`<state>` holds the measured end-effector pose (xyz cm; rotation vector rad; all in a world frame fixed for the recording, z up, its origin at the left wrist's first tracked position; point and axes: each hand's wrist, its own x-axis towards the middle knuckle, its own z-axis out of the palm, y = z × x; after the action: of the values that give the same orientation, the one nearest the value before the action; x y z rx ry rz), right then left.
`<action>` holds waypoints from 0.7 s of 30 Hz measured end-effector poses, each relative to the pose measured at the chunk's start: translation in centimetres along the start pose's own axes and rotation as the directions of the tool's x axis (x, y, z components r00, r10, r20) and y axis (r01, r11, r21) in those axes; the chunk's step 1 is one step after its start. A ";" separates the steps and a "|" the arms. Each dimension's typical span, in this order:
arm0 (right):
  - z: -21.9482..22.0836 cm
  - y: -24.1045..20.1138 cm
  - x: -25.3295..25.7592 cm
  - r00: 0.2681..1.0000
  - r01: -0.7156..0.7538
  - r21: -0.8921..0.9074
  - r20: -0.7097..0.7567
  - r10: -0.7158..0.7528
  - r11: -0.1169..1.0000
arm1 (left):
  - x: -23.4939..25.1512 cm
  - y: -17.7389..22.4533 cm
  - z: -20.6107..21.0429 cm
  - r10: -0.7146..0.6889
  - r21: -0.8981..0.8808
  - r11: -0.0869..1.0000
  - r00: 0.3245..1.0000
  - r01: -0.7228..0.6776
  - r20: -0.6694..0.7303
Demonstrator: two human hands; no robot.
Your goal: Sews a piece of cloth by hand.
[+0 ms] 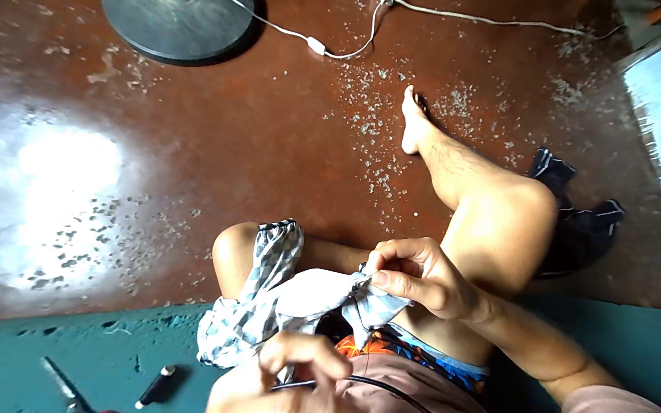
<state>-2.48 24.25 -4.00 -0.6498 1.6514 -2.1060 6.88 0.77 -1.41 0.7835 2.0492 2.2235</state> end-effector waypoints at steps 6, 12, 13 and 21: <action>0.2 -0.1 -0.3 1.000 0.019 -0.057 -0.002 -0.019 0.998 | 0.9 -5.2 4.7 0.058 0.252 0.968 0.949 0.023 -0.309; 0.1 0.0 -0.4 0.999 0.035 -0.055 -0.005 -0.036 0.998 | 1.3 -5.9 5.0 0.066 0.301 0.953 0.935 0.044 -0.347; 0.1 0.0 -0.4 0.999 0.041 -0.053 0.000 -0.041 0.998 | 1.3 -5.9 4.9 0.065 0.304 0.952 0.935 0.047 -0.347; 0.1 0.1 -0.4 0.999 0.052 -0.068 0.011 -0.052 0.996 | 1.4 -6.1 4.8 0.055 0.321 0.945 0.934 0.066 -0.354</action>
<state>-2.11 24.41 -4.12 -0.7304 1.7262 -2.0866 5.53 6.56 -6.59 0.3938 2.6352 2.1815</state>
